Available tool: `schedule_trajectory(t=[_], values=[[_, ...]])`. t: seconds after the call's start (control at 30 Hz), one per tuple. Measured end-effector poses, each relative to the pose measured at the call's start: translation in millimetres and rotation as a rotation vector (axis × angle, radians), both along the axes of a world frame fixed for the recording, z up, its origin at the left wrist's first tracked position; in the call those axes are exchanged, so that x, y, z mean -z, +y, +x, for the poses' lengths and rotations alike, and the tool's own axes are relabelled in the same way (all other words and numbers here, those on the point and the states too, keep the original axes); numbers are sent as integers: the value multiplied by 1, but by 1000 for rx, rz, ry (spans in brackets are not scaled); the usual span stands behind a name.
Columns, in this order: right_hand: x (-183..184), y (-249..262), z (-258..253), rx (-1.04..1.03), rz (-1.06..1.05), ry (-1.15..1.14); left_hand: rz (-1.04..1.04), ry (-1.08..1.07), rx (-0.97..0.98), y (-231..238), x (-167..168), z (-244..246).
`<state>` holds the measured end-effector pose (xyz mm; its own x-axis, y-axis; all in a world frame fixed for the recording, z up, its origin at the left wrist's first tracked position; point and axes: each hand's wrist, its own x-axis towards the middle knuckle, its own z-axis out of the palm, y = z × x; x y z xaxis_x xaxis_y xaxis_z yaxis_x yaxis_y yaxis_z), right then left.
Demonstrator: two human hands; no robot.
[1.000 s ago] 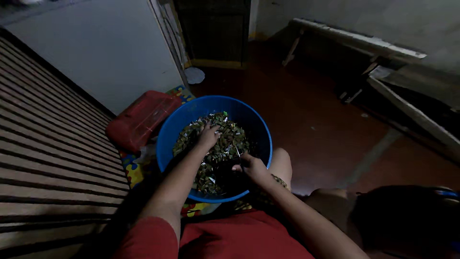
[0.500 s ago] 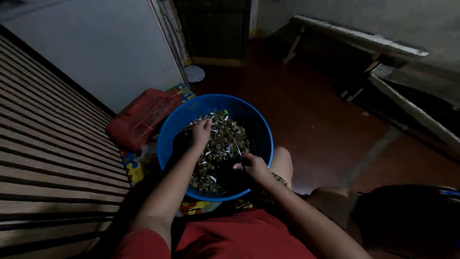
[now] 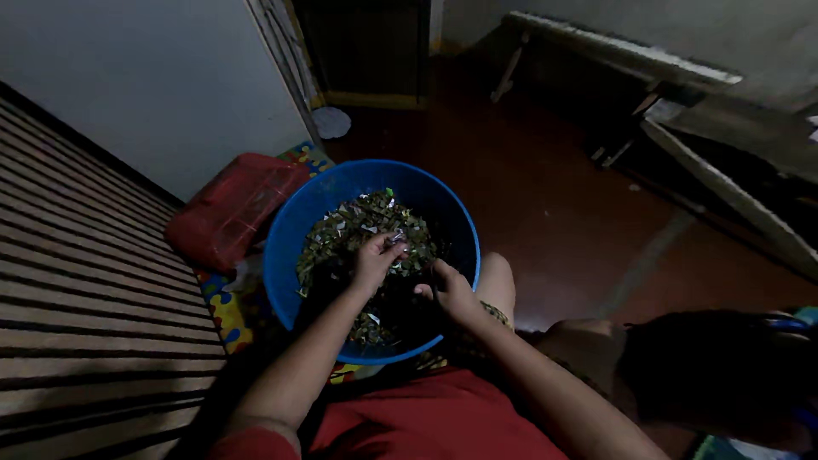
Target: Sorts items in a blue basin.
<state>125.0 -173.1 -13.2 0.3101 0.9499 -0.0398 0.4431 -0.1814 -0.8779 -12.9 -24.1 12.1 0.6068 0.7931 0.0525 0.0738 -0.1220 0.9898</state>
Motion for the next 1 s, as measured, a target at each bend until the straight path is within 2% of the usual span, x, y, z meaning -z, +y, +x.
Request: schedule_trajectory(t=[0.2,0.57,0.77,1.0], values=[[-4,3,-4,-27,-103,-81,-71,-45,7,-4,3,-1],[-6,1,-3,-41,-112,-87,-93,-40,11,-7,1,1],[-14,2,-6,-78,-203,-152,-138,-99,-4,-7,3,2],[-17,3,-7,-79,-226,-165,-181,-31,38,-12,1,3]])
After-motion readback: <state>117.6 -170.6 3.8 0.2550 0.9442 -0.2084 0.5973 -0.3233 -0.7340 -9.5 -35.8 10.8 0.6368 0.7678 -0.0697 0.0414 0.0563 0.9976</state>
